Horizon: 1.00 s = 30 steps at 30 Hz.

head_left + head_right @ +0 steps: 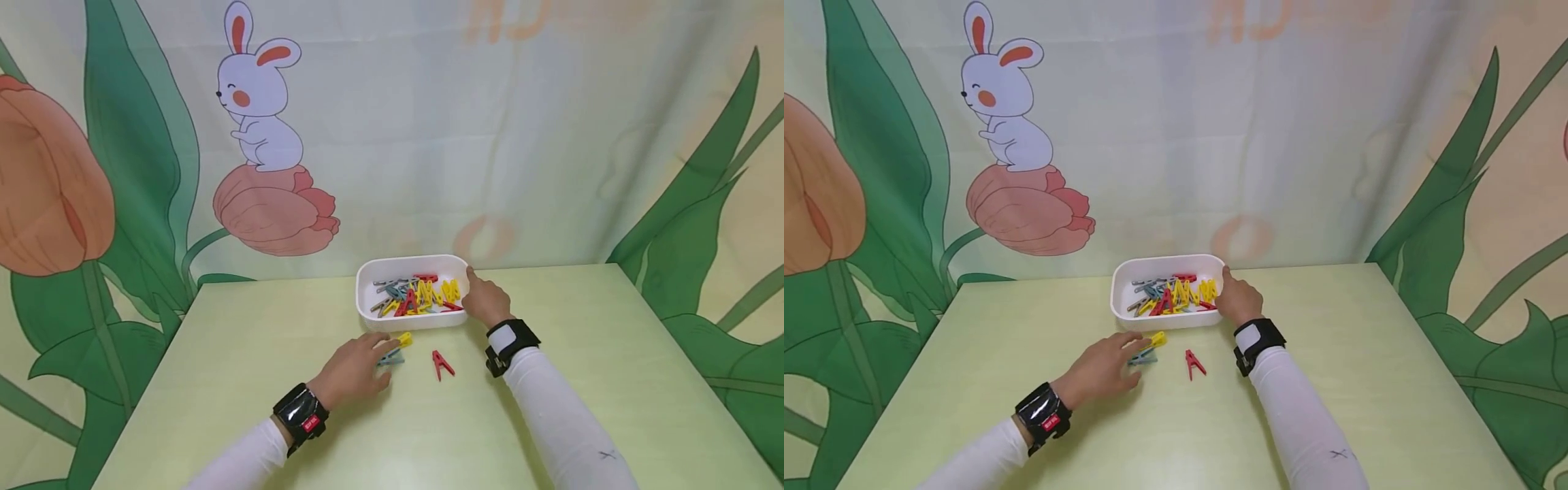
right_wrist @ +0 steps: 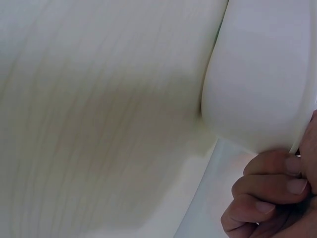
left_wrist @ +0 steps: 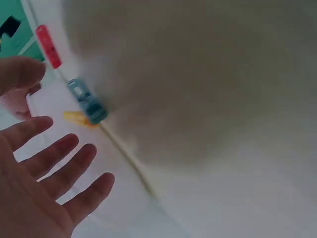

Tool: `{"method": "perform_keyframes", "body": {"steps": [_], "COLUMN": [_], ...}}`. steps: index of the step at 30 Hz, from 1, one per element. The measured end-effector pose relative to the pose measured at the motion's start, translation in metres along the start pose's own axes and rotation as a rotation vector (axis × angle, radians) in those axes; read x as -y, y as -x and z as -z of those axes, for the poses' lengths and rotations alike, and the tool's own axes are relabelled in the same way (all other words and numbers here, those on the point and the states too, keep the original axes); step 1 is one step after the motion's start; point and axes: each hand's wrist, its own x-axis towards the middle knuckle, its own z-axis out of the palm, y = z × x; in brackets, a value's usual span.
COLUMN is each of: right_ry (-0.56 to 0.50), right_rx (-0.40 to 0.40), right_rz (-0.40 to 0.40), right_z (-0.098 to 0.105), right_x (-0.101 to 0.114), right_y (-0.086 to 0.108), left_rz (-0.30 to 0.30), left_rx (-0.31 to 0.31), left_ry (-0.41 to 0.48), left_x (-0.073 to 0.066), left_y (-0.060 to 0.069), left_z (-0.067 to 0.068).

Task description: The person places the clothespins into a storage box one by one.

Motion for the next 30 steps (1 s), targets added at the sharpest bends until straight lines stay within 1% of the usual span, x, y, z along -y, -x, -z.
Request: {"method": "perform_keyframes", "body": {"steps": [1,3,6,18,22,30], "right_ry": [0.004,0.009,0.014,0.010,0.006,0.004], "right_rx": [-0.001,-0.002,-0.005,-0.013,-0.014,-0.012], "right_rz": [0.000,0.004,0.013,0.022,0.018,0.013], "right_z": [-0.0009,-0.0019,-0.0030,-0.0025,-0.0028,-0.0018], "right_x": [0.0000,-0.0001,-0.0001,-0.0012,-0.0014,-0.0011], "right_y": [0.0000,-0.0002,-0.0002,-0.0011,-0.0028,-0.0038], "left_rz": [0.007,0.014,0.005,-0.097,-0.112,-0.122], "left_rx": [0.031,0.067,0.082,0.019,0.014,0.014], "left_ry": [0.003,0.005,0.001,-0.035,-0.031,-0.026], "left_x": [0.0007,0.0018,0.0020,0.0033,0.0037,0.0029], "left_y": [0.0022,0.0059,0.0099,0.0087,0.0089,0.0085], "left_z": [-0.0046,-0.0110,-0.0145,-0.0129,-0.0118,-0.0114]}}
